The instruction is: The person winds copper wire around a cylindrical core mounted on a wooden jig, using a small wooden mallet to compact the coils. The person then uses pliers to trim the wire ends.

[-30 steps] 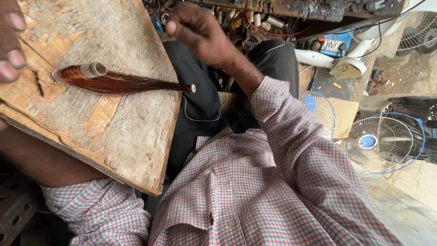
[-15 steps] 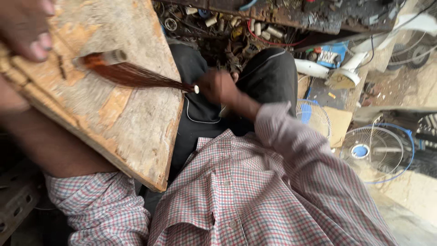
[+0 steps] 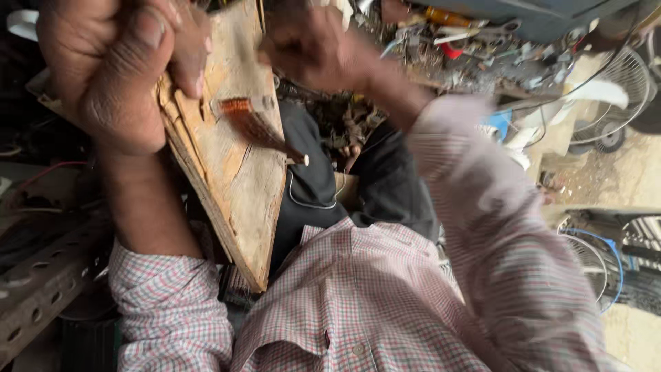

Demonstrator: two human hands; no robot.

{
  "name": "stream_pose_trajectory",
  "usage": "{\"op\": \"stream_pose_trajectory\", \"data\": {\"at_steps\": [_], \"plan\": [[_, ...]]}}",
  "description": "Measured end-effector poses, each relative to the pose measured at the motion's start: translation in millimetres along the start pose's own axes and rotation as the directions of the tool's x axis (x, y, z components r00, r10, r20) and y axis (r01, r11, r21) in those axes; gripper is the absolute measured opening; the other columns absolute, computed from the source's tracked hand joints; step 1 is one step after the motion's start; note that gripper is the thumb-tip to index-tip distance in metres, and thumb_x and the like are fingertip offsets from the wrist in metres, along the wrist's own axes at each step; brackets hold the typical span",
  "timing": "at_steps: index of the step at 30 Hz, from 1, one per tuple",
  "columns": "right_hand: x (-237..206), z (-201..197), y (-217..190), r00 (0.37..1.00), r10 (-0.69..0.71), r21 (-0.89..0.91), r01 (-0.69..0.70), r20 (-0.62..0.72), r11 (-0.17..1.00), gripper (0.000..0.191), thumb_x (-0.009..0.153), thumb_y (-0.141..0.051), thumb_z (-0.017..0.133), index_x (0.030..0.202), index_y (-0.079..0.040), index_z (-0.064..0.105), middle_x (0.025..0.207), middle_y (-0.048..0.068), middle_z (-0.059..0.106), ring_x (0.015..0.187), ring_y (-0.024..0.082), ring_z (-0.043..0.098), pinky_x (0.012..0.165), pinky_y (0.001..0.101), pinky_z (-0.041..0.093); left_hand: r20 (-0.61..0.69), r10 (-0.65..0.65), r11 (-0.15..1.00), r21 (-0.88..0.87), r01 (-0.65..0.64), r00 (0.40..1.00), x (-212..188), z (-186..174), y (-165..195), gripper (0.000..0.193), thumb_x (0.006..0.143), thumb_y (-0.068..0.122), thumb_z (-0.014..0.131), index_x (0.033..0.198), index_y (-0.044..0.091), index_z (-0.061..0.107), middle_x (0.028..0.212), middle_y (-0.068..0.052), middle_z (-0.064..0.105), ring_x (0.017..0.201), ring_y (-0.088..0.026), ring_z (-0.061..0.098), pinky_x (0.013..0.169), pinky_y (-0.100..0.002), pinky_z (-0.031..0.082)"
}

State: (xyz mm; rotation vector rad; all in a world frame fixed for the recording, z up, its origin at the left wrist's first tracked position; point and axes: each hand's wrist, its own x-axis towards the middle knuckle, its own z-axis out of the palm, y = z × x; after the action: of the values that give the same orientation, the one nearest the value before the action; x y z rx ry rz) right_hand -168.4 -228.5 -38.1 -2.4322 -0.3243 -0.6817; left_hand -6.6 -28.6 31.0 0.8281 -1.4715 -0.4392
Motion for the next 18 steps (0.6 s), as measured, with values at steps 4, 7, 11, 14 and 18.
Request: {"op": "stream_pose_trajectory", "data": {"at_steps": [4,7,11,14,18], "plan": [[-123,117,55,0.823,0.499,0.151,-0.548,0.27,0.822,0.03,0.103,-0.025,0.068,0.082,-0.005,0.073,0.071,0.013,0.072,0.053,0.023,0.064,0.049,0.0391,0.054,-0.055,-0.029,1.0,-0.009,0.028,0.998,-12,-5,-1,0.033,0.125,0.025,0.05,0.107,-0.002,0.058,0.072,-0.012,0.061,0.053,-0.016,0.056,0.056,-0.027,0.047],[-203,163,30,0.851,0.506,0.199,-0.525,0.141,0.828,0.012,0.091,-0.018,0.074,0.091,-0.006,0.077,0.078,0.013,0.072,0.061,0.024,0.069,0.055,0.0404,0.055,-0.082,-0.044,0.999,0.004,0.045,0.996,-26,-11,-3,0.034,0.125,0.025,0.05,0.107,-0.002,0.059,0.072,-0.012,0.061,0.054,-0.016,0.056,0.056,-0.027,0.047],[-202,138,-59,0.901,0.273,-0.006,-0.288,0.338,0.958,0.015,0.071,-0.006,0.071,0.086,-0.006,0.072,0.085,0.012,0.072,0.077,0.03,0.07,0.066,0.0408,0.058,-0.09,-0.047,0.999,0.005,0.047,0.995,-34,-9,-7,0.034,0.125,0.025,0.05,0.106,-0.002,0.059,0.072,-0.012,0.061,0.054,-0.016,0.057,0.056,-0.027,0.046],[-129,49,-118,0.917,0.033,0.36,-0.189,0.398,0.913,0.008,0.093,0.002,0.063,0.091,-0.002,0.07,0.089,0.012,0.073,0.078,0.027,0.07,0.066,0.0353,0.06,-0.09,-0.053,0.999,-0.003,0.053,0.995,-32,-5,-5,0.035,0.125,0.025,0.05,0.105,-0.002,0.059,0.072,-0.013,0.061,0.054,-0.016,0.057,0.056,-0.027,0.046],[-6,-54,-110,0.977,0.003,0.124,-0.03,0.212,0.992,0.013,0.1,-0.001,0.063,0.11,0.002,0.07,0.103,0.016,0.074,0.089,0.022,0.074,0.075,0.0347,0.06,-0.084,-0.057,0.998,0.002,0.057,0.995,-22,-2,-2,0.035,0.126,0.024,0.05,0.104,-0.002,0.059,0.072,-0.013,0.061,0.054,-0.016,0.057,0.056,-0.027,0.046]]}}
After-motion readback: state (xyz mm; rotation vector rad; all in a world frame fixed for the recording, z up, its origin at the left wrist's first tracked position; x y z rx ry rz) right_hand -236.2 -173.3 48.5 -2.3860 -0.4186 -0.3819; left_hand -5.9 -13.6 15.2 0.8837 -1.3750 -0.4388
